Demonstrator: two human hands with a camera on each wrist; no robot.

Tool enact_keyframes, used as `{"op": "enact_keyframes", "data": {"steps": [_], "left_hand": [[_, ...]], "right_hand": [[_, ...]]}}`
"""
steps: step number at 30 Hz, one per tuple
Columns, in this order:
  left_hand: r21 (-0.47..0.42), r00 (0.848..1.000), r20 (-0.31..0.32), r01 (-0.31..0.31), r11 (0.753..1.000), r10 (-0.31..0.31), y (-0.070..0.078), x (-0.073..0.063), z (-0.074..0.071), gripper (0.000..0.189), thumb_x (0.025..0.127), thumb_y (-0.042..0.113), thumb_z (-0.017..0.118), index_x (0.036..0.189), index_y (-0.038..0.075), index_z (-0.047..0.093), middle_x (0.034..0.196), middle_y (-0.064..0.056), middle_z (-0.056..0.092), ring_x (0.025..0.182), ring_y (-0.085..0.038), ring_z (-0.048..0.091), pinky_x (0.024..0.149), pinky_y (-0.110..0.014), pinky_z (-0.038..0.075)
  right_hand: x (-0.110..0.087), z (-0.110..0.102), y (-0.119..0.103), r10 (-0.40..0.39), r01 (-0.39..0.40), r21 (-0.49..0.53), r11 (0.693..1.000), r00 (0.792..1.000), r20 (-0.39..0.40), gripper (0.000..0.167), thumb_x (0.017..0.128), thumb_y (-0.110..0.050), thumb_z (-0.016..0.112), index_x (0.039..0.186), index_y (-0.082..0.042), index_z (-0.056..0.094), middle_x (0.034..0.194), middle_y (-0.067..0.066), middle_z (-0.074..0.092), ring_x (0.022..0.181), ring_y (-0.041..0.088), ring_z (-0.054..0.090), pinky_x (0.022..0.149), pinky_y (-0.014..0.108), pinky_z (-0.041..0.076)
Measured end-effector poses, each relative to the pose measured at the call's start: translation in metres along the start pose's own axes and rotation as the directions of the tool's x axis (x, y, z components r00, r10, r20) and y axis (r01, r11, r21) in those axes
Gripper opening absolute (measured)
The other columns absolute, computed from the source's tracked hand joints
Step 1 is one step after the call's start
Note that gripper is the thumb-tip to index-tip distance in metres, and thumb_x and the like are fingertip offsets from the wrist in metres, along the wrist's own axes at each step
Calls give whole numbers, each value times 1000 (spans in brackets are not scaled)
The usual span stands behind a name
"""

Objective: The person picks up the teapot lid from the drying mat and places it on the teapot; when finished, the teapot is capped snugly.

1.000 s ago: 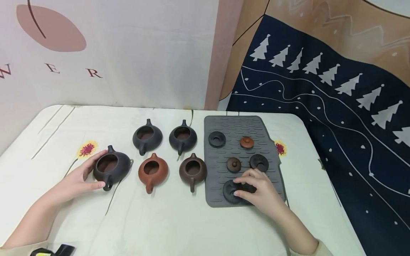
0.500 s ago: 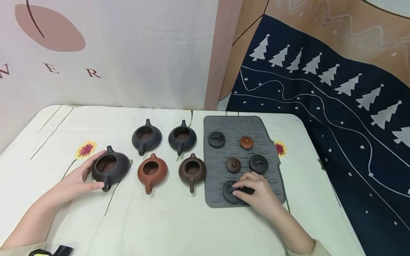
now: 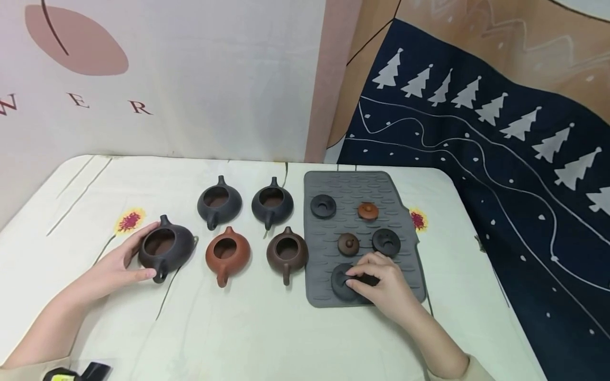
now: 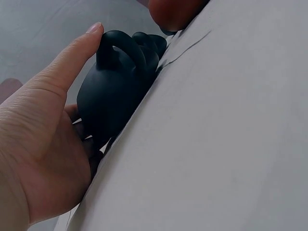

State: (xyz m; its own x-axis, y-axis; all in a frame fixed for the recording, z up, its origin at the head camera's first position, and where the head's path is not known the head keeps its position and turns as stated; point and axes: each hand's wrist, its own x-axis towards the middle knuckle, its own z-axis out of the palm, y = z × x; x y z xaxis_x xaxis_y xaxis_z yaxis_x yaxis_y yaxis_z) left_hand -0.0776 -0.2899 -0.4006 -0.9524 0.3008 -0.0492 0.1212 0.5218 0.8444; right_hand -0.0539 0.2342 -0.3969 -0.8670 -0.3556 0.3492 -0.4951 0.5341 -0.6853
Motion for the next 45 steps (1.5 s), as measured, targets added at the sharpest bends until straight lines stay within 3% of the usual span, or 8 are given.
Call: {"op": "enact_keyframes", "data": {"steps": [17, 35, 45], "left_hand": [[-34, 1000, 1, 3, 999, -3, 1, 1, 0, 96, 80, 12, 78, 154, 26, 19, 154, -21, 20, 142, -20, 11, 109, -51, 7], [-25, 1000, 12, 29, 999, -29, 1, 3, -2, 98, 79, 15, 79, 155, 24, 18, 154, -21, 19, 142, -36, 8, 104, -67, 7], [-31, 1000, 11, 9, 999, -8, 0, 0, -2, 97, 80, 13, 78, 154, 25, 18, 155, -20, 19, 143, -29, 9, 106, -61, 7]], "right_hand": [[25, 0, -26, -34, 35, -20, 999, 999, 26, 25, 74, -4, 82, 89, -23, 75, 89, -15, 59, 82, 8, 52, 65, 28, 44], [73, 15, -63, -215, 213, 48, 976, 976, 28, 19, 75, -4, 81, 90, -16, 76, 88, -11, 60, 82, 15, 53, 62, 32, 43], [100, 35, -86, -270, 261, 133, 956, 961, 56, 15, 77, -7, 80, 91, -13, 76, 90, -9, 61, 83, 13, 52, 67, 31, 42]]}}
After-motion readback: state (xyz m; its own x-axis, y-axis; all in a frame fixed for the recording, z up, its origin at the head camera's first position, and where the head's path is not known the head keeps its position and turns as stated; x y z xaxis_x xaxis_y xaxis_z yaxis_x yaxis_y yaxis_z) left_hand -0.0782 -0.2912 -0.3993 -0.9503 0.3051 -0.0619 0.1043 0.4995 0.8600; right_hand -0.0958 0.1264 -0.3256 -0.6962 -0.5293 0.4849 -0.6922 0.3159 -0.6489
